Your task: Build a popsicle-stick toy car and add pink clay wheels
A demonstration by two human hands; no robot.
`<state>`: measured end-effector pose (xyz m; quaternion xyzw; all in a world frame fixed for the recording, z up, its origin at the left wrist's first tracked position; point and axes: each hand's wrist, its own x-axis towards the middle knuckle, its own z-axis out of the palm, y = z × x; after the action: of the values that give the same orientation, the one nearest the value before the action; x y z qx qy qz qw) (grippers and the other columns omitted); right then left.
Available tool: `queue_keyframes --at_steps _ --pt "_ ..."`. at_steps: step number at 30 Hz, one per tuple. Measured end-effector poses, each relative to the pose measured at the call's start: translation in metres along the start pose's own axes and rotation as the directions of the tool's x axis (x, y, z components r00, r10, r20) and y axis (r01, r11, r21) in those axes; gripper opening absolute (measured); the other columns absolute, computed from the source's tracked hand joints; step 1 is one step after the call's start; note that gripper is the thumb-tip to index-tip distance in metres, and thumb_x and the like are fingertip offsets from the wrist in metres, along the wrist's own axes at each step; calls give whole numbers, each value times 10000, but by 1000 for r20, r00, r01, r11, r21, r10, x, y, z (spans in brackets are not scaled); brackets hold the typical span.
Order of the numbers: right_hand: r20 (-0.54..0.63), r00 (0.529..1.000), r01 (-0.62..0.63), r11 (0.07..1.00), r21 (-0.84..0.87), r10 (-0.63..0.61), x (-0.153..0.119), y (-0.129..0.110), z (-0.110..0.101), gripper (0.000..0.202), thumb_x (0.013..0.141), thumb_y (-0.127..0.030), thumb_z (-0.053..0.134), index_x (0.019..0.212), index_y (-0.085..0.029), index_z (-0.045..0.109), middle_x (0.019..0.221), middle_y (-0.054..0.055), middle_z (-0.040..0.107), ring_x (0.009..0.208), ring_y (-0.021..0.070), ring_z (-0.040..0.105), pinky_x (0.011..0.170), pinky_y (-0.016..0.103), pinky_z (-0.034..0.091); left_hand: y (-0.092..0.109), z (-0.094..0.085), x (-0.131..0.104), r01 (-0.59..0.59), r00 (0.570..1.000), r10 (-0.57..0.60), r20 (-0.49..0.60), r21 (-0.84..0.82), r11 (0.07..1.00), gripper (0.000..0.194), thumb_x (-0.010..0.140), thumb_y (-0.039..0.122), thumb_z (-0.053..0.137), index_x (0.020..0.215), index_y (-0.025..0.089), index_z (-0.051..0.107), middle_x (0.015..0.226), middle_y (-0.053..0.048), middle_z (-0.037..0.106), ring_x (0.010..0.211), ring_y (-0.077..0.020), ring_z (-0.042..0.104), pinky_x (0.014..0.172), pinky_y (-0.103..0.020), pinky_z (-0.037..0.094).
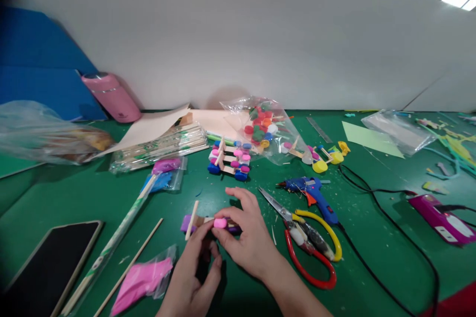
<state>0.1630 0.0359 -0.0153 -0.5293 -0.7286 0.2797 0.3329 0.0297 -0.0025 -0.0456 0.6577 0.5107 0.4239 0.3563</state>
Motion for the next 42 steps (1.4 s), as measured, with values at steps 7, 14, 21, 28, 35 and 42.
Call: queue_keyframes --at_steps 7,14,21,28,35,42 --pt "14 1000 -5 1000 17 5 1 1 0 206 736 -221 589 940 -231 616 1253 73 418 1206 233 339 966 414 348 2 1 1 34 999 -34 -19 1 999 469 737 95 436 1188 220 403 1031 -59 550 718 -149 556 652 -282 477" --pt "12 1000 15 999 28 -15 1 4 1 192 736 -211 600 925 -227 631 1235 63 436 1197 220 337 992 378 308 -7 -2 -2 -15 999 12 39 85 996 549 756 84 439 1270 211 296 1173 -101 492 874 -183 577 710 -292 503" --pt "8 999 44 998 47 -44 1 4 1 173 747 -198 595 912 -230 635 1231 51 448 1191 209 336 989 350 303 -6 -5 -3 -168 981 146 127 182 969 593 792 41 375 1323 251 215 1283 -86 410 1222 -207 362 960 -366 388" --pt "17 999 36 997 62 -37 1 3 1 254 690 -113 612 919 -222 632 1226 48 454 1190 207 332 991 348 296 -8 -4 -1 -177 981 153 122 216 960 576 773 38 407 1302 239 298 1272 -87 421 1226 -210 365 965 -377 387" --pt "20 999 34 999 42 -35 1 4 1 225 694 -119 603 897 -211 636 1214 56 461 1183 211 342 984 346 305 -8 -2 0 -181 979 156 133 198 963 594 766 32 407 1310 251 306 1270 -85 405 1197 -201 395 948 -356 405" --pt "6 997 71 997 15 -71 -1 11 5 233 718 -157 588 937 -225 628 1213 59 448 1177 214 356 989 364 304 -4 -3 -1 -202 972 182 150 133 970 613 767 20 391 1320 252 264 1265 -95 377 1203 -189 378 963 -349 387"
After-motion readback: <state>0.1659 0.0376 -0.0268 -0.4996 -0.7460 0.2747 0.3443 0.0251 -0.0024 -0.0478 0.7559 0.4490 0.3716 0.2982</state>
